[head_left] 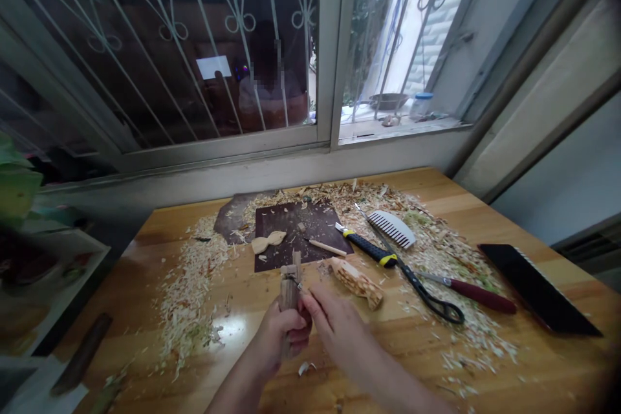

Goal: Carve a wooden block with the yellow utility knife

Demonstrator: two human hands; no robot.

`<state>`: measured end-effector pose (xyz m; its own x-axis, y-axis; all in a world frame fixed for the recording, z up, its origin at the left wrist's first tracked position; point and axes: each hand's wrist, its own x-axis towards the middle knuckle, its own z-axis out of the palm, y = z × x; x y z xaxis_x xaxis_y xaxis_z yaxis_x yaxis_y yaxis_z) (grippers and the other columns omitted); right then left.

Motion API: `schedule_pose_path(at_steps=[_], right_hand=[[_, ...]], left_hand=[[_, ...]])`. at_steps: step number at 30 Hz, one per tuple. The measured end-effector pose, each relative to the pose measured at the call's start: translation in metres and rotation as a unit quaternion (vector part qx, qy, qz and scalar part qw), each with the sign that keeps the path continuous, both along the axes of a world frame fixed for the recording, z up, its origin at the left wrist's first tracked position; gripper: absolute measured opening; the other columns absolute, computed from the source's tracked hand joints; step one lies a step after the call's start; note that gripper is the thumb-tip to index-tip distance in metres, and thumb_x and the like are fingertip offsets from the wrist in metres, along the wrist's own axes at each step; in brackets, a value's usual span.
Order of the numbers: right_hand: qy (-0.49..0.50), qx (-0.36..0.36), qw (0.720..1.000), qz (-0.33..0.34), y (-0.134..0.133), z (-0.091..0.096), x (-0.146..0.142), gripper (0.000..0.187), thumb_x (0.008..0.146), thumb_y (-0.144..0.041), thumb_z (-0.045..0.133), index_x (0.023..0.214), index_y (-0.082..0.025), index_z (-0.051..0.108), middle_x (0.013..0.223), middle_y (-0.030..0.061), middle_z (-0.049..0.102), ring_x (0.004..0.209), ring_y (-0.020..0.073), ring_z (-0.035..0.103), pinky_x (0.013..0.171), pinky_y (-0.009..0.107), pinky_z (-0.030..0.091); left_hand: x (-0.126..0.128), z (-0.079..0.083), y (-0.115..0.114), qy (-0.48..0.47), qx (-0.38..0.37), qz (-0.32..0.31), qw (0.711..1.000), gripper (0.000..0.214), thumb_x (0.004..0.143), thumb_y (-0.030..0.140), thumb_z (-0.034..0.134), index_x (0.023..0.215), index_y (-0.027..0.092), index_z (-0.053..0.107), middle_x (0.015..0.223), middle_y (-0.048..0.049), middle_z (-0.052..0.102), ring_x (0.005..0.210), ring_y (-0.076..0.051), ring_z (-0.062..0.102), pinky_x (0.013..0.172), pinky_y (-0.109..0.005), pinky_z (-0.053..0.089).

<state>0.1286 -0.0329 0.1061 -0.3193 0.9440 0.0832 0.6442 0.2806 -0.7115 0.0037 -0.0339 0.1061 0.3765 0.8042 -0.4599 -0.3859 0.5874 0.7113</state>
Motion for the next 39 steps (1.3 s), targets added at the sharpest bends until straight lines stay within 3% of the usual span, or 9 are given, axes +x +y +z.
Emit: schedule_pose_path(at_steps=[4, 9, 15, 20, 26, 30, 33, 36, 39], right_hand=[[-0.029, -0.011, 0.998, 0.051, 0.005, 0.02, 0.018, 0.031, 0.09, -0.032, 0.028, 0.075, -0.021, 0.053, 0.066, -0.0009, 0.059, 0.058, 0.011, 0.052, 0.051, 0.021, 0.03], [-0.149, 0.024, 0.987, 0.06, 0.011, 0.046, 0.034, 0.026, 0.086, -0.031, 0.037, 0.069, -0.02, 0.053, 0.058, 0.0001, 0.057, 0.051, 0.0115, 0.049, 0.047, 0.022, 0.025], [-0.2, 0.035, 0.974, 0.103, 0.018, 0.063, 0.046, 0.03, 0.083, -0.033, 0.043, 0.059, -0.02, 0.055, 0.051, -0.0011, 0.054, 0.046, 0.0099, 0.045, 0.044, 0.022, 0.02], [-0.209, 0.046, 0.969, 0.127, 0.026, 0.061, 0.041, 0.029, 0.083, -0.032, 0.044, 0.06, -0.019, 0.057, 0.054, 0.0003, 0.058, 0.05, 0.011, 0.051, 0.046, 0.023, 0.021], [-0.241, 0.012, 0.97, 0.038, 0.017, 0.035, 0.016, 0.023, 0.083, -0.028, 0.044, 0.067, -0.019, 0.059, 0.057, 0.0038, 0.062, 0.05, 0.0142, 0.055, 0.044, 0.024, 0.02], [-0.173, 0.037, 0.984, -0.013, 0.006, 0.014, 0.001, 0.026, 0.086, -0.028, 0.037, 0.073, -0.018, 0.057, 0.063, 0.0045, 0.063, 0.053, 0.0149, 0.056, 0.046, 0.024, 0.025], [-0.053, 0.023, 0.998, -0.036, 0.003, 0.001, -0.005, 0.028, 0.088, -0.03, 0.031, 0.076, -0.019, 0.054, 0.061, 0.0008, 0.059, 0.052, 0.0128, 0.052, 0.048, 0.023, 0.027], [0.099, -0.052, 0.993, -0.025, 0.006, -0.006, -0.004, 0.032, 0.088, -0.036, 0.031, 0.07, -0.019, 0.05, 0.06, -0.0023, 0.053, 0.055, 0.0108, 0.048, 0.049, 0.02, 0.031], [0.214, -0.164, 0.963, 0.011, 0.009, -0.004, 0.004, 0.036, 0.087, -0.042, 0.029, 0.067, -0.019, 0.048, 0.055, -0.0045, 0.044, 0.051, 0.0091, 0.042, 0.046, 0.019, 0.03]], left_hand=[[-0.003, 0.001, -0.002, -0.05, 0.012, -0.026, 0.998, 0.019, 0.05, 0.014, 0.051, 0.059, 0.019, 0.035, 0.045, 0.0091, 0.028, 0.037, -0.002, 0.016, 0.038, -0.019, 0.008], [0.002, 0.006, -0.002, 0.007, 0.026, -0.05, 0.998, 0.02, 0.049, 0.014, 0.051, 0.059, 0.019, 0.034, 0.043, 0.0095, 0.03, 0.036, -0.002, 0.018, 0.038, -0.019, 0.008], [-0.001, -0.003, -0.004, 0.038, 0.034, -0.086, 0.995, 0.02, 0.049, 0.013, 0.049, 0.063, 0.02, 0.036, 0.044, 0.0103, 0.031, 0.036, -0.002, 0.019, 0.036, -0.018, 0.01], [0.003, -0.022, -0.004, 0.123, 0.052, -0.037, 0.99, 0.019, 0.051, 0.013, 0.05, 0.062, 0.02, 0.035, 0.043, 0.0119, 0.031, 0.033, -0.001, 0.019, 0.035, -0.017, 0.013], [0.011, -0.04, 0.0, 0.168, 0.056, 0.062, 0.982, 0.021, 0.049, 0.015, 0.052, 0.057, 0.021, 0.034, 0.035, 0.0133, 0.027, 0.028, -0.002, 0.018, 0.032, -0.018, 0.013], [0.01, -0.035, 0.006, 0.137, 0.081, 0.058, 0.986, 0.017, 0.049, 0.017, 0.051, 0.052, 0.019, 0.035, 0.035, 0.0109, 0.028, 0.032, -0.002, 0.021, 0.036, -0.018, 0.014], [0.01, -0.026, 0.008, 0.084, 0.072, 0.053, 0.992, 0.018, 0.049, 0.018, 0.051, 0.052, 0.019, 0.034, 0.037, 0.0111, 0.024, 0.034, -0.001, 0.018, 0.038, -0.019, 0.012], [0.008, -0.015, 0.008, 0.044, 0.037, 0.022, 0.998, 0.017, 0.047, 0.015, 0.049, 0.052, 0.019, 0.033, 0.038, 0.0105, 0.023, 0.035, -0.002, 0.017, 0.039, -0.019, 0.009], [0.007, -0.007, 0.004, -0.016, 0.023, -0.018, 0.999, 0.014, 0.047, 0.015, 0.048, 0.054, 0.018, 0.036, 0.041, 0.0089, 0.026, 0.036, -0.002, 0.015, 0.038, -0.019, 0.008]])
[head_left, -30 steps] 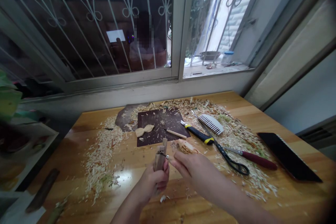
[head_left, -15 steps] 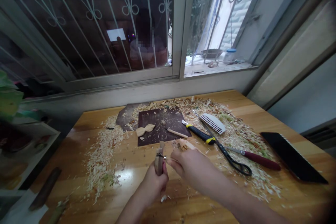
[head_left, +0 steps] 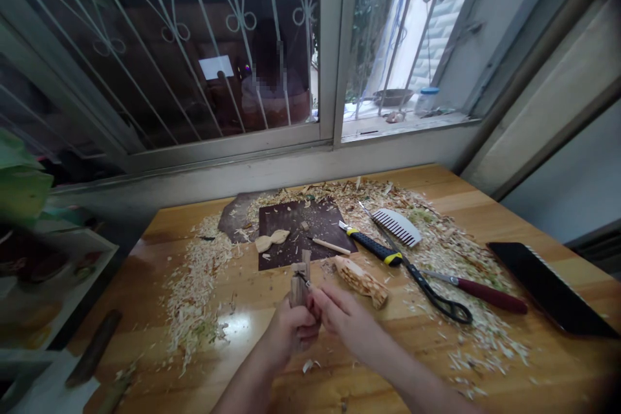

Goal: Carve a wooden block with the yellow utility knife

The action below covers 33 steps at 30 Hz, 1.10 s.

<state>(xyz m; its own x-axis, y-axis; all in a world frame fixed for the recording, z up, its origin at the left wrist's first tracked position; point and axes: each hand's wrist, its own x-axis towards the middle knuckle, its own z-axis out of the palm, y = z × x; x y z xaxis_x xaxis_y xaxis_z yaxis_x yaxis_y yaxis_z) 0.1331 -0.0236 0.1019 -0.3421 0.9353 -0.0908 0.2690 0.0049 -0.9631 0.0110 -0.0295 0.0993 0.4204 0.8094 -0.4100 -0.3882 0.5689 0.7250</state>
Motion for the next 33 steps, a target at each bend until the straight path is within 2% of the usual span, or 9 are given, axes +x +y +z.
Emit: schedule_pose_path(at_steps=[2, 5, 7, 11, 15, 20, 26, 30, 33], right_hand=[[0.033, -0.041, 0.998, 0.024, 0.001, 0.006, 0.008, 0.038, 0.087, -0.044, 0.027, 0.07, -0.018, 0.049, 0.053, -0.0055, 0.041, 0.047, 0.0084, 0.038, 0.043, 0.019, 0.028], [-0.007, 0.018, 0.999, 0.037, -0.001, 0.019, 0.021, 0.036, 0.088, -0.041, 0.03, 0.075, -0.018, 0.054, 0.061, -0.0031, 0.051, 0.056, 0.0093, 0.046, 0.051, 0.019, 0.034], [-0.087, 0.082, 0.992, 0.037, -0.003, 0.027, 0.027, 0.033, 0.088, -0.038, 0.031, 0.076, -0.02, 0.056, 0.068, -0.0019, 0.057, 0.064, 0.0105, 0.051, 0.058, 0.02, 0.036], [-0.278, 0.16, 0.947, 0.026, -0.008, 0.034, 0.032, 0.033, 0.088, -0.037, 0.033, 0.07, -0.02, 0.054, 0.059, -0.0017, 0.057, 0.053, 0.0114, 0.05, 0.049, 0.022, 0.029], [-0.369, 0.216, 0.903, 0.031, -0.009, 0.038, 0.035, 0.03, 0.088, -0.033, 0.034, 0.068, -0.02, 0.053, 0.058, 0.0, 0.06, 0.051, 0.0126, 0.052, 0.048, 0.024, 0.025], [-0.432, 0.206, 0.875, 0.071, 0.0, 0.048, 0.036, 0.03, 0.085, -0.033, 0.039, 0.063, -0.021, 0.053, 0.056, 0.0013, 0.062, 0.052, 0.0141, 0.056, 0.046, 0.024, 0.023], [-0.385, 0.235, 0.892, 0.001, -0.007, 0.018, 0.008, 0.025, 0.088, -0.03, 0.035, 0.073, -0.02, 0.053, 0.06, 0.0013, 0.062, 0.052, 0.014, 0.056, 0.046, 0.024, 0.024], [-0.333, 0.254, 0.907, -0.048, -0.017, -0.003, -0.009, 0.028, 0.09, -0.028, 0.026, 0.077, -0.019, 0.05, 0.058, 0.0009, 0.059, 0.052, 0.0144, 0.055, 0.046, 0.024, 0.025], [-0.307, 0.211, 0.927, -0.032, -0.014, -0.002, -0.008, 0.027, 0.09, -0.028, 0.026, 0.078, -0.02, 0.049, 0.058, 0.0, 0.058, 0.05, 0.0136, 0.053, 0.045, 0.023, 0.024]], left_hand=[[0.001, 0.003, -0.003, -0.055, -0.001, -0.015, 0.998, 0.015, 0.049, 0.015, 0.049, 0.058, 0.018, 0.037, 0.044, 0.0087, 0.026, 0.037, -0.002, 0.013, 0.038, -0.019, 0.008], [0.003, 0.005, -0.005, -0.086, 0.008, -0.024, 0.996, 0.018, 0.051, 0.014, 0.05, 0.061, 0.018, 0.036, 0.047, 0.0085, 0.026, 0.037, -0.002, 0.014, 0.037, -0.019, 0.009], [0.004, 0.004, -0.006, -0.082, 0.019, -0.031, 0.996, 0.018, 0.053, 0.013, 0.05, 0.06, 0.018, 0.035, 0.047, 0.0082, 0.026, 0.038, -0.003, 0.015, 0.038, -0.02, 0.009], [0.003, 0.001, -0.005, -0.047, 0.039, -0.022, 0.998, 0.02, 0.051, 0.014, 0.052, 0.06, 0.018, 0.035, 0.048, 0.0076, 0.029, 0.039, -0.003, 0.019, 0.038, -0.021, 0.01], [0.001, -0.001, -0.007, 0.047, 0.069, -0.008, 0.996, 0.021, 0.051, 0.018, 0.054, 0.059, 0.019, 0.035, 0.048, 0.008, 0.031, 0.039, -0.003, 0.022, 0.039, -0.021, 0.013], [0.003, -0.015, -0.01, 0.239, 0.135, 0.031, 0.961, 0.018, 0.054, 0.009, 0.05, 0.063, 0.019, 0.038, 0.049, 0.0087, 0.033, 0.042, -0.004, 0.026, 0.041, -0.019, 0.019], [0.012, -0.031, -0.007, 0.173, 0.079, 0.088, 0.978, 0.018, 0.053, 0.019, 0.051, 0.055, 0.02, 0.034, 0.039, 0.0111, 0.024, 0.034, -0.003, 0.019, 0.036, -0.019, 0.013], [0.012, -0.016, -0.007, 0.087, 0.05, 0.071, 0.992, 0.019, 0.046, 0.017, 0.048, 0.046, 0.019, 0.029, 0.037, 0.0101, 0.022, 0.034, -0.002, 0.02, 0.038, -0.018, 0.013], [0.009, -0.004, -0.007, 0.037, -0.005, 0.064, 0.997, 0.016, 0.042, 0.016, 0.046, 0.045, 0.018, 0.03, 0.036, 0.0097, 0.023, 0.033, -0.001, 0.018, 0.038, -0.018, 0.01]])
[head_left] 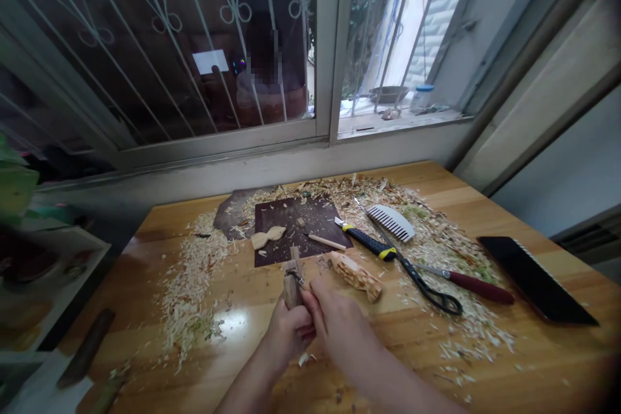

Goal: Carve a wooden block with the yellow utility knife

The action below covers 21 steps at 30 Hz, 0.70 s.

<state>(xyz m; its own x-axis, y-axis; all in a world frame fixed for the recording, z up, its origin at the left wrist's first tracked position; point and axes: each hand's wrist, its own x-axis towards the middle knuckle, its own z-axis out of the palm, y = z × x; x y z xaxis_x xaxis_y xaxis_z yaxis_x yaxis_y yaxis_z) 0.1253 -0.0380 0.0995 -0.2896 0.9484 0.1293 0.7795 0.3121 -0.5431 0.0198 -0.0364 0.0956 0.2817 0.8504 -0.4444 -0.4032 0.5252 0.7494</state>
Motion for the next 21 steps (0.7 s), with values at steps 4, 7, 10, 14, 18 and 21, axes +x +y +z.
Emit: schedule_pose_path(at_steps=[4, 7, 10, 14, 18, 21], right_hand=[[0.048, -0.08, 0.994, 0.06, 0.01, 0.012, 0.017, 0.028, 0.09, -0.032, 0.027, 0.075, -0.021, 0.047, 0.063, -0.0017, 0.059, 0.054, 0.0111, 0.053, 0.047, 0.021, 0.026], [0.024, -0.093, 0.991, 0.095, 0.016, 0.023, 0.03, 0.027, 0.09, -0.035, 0.028, 0.076, -0.022, 0.047, 0.066, -0.0012, 0.06, 0.058, 0.0112, 0.053, 0.049, 0.021, 0.026], [-0.054, -0.072, 0.992, 0.093, 0.018, 0.033, 0.037, 0.024, 0.089, -0.034, 0.031, 0.079, -0.021, 0.049, 0.065, 0.0006, 0.06, 0.057, 0.0126, 0.053, 0.048, 0.023, 0.023], [-0.119, -0.062, 0.986, 0.094, 0.019, 0.043, 0.037, 0.022, 0.087, -0.032, 0.034, 0.082, -0.02, 0.052, 0.066, 0.0026, 0.062, 0.056, 0.0135, 0.054, 0.047, 0.024, 0.02], [-0.146, -0.068, 0.982, 0.099, 0.022, 0.053, 0.038, 0.024, 0.087, -0.031, 0.035, 0.077, -0.02, 0.054, 0.064, 0.0027, 0.063, 0.057, 0.0134, 0.055, 0.047, 0.024, 0.02], [-0.151, -0.078, 0.979, 0.112, 0.025, 0.059, 0.037, 0.025, 0.087, -0.032, 0.037, 0.074, -0.02, 0.055, 0.064, 0.0026, 0.063, 0.057, 0.0136, 0.057, 0.046, 0.023, 0.021]], left_hand=[[-0.006, 0.002, -0.001, -0.081, -0.021, -0.029, 0.996, 0.016, 0.045, 0.014, 0.049, 0.052, 0.018, 0.035, 0.041, 0.009, 0.026, 0.035, -0.002, 0.017, 0.037, -0.019, 0.01], [-0.007, -0.001, -0.003, -0.147, -0.013, -0.058, 0.987, 0.02, 0.049, 0.013, 0.051, 0.058, 0.018, 0.035, 0.045, 0.0091, 0.027, 0.036, -0.002, 0.015, 0.036, -0.018, 0.009], [-0.007, -0.003, -0.004, -0.162, -0.007, -0.071, 0.984, 0.021, 0.051, 0.014, 0.052, 0.062, 0.018, 0.035, 0.047, 0.0091, 0.027, 0.036, -0.001, 0.014, 0.035, -0.017, 0.01], [-0.009, -0.003, -0.004, -0.155, -0.004, -0.072, 0.985, 0.021, 0.051, 0.015, 0.053, 0.063, 0.018, 0.036, 0.048, 0.0089, 0.028, 0.036, -0.002, 0.016, 0.034, -0.017, 0.012], [-0.009, 0.0, -0.003, -0.129, -0.007, -0.082, 0.988, 0.022, 0.048, 0.014, 0.053, 0.061, 0.019, 0.035, 0.046, 0.0091, 0.031, 0.034, -0.001, 0.017, 0.033, -0.017, 0.011], [-0.006, -0.006, -0.001, -0.07, -0.007, -0.073, 0.995, 0.023, 0.047, 0.015, 0.052, 0.059, 0.02, 0.033, 0.042, 0.01, 0.03, 0.034, -0.002, 0.017, 0.033, -0.017, 0.011]])
